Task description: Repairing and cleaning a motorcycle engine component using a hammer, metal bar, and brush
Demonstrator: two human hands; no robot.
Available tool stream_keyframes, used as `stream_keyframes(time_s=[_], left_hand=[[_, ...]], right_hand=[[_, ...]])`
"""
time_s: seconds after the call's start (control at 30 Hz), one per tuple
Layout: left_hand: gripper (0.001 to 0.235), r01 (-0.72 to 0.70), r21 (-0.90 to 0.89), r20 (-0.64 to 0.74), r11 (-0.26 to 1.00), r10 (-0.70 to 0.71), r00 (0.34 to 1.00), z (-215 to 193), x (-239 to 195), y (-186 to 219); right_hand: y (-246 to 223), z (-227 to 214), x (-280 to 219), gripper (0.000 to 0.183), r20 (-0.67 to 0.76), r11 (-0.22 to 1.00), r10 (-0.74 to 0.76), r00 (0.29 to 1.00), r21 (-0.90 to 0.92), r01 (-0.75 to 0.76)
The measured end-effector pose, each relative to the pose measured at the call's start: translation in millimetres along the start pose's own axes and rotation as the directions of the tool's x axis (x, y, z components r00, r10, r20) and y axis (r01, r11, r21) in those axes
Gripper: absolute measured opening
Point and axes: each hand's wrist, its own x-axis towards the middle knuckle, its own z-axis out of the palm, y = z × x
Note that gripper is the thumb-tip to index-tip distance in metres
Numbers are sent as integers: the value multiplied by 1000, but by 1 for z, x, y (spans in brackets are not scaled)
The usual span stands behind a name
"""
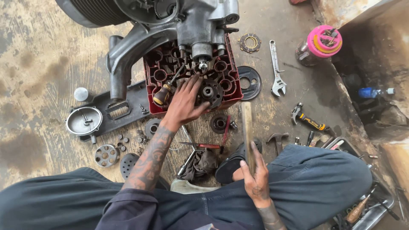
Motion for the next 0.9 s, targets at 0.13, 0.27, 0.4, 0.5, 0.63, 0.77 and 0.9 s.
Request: stream_keyframes(time_s=[0.13, 0.27, 0.4, 0.5, 0.63, 0.77, 0.9], left_hand=[[88, -28, 103, 11, 994, 27, 1000, 4, -6, 2], [86, -37, 95, -25, 995, 40, 999, -2, -10, 5], [90, -17, 196, -19, 980, 21, 1000, 0, -11, 2], [86, 19, 155, 84, 988, -33, 996, -10, -4, 5], [90, -9, 178, -7, 984, 10, 1000, 9, -13, -3], [86, 34, 206, 96, 978, -54, 994, 1, -6, 0], [86, 23, 203, 106, 979, -45, 993, -1, -5, -4]], right_hand=[[-46, 20, 30, 61, 193, 994, 96, 977, -68, -84], [-56, 64, 88, 61, 248, 959, 5, 969, -274, 66], [-70, 77, 98, 64, 241, 952, 7, 970, -300, 67], [-68, 66, 61, 60, 257, 913, 125, 958, -409, -9], [-74, 78, 84, 63, 242, 888, 134, 961, -460, -8], [-100, 88, 105, 60, 197, 912, 57, 979, -410, 29], [-49, 71, 51, 67, 208, 846, 160, 965, -532, -26]])
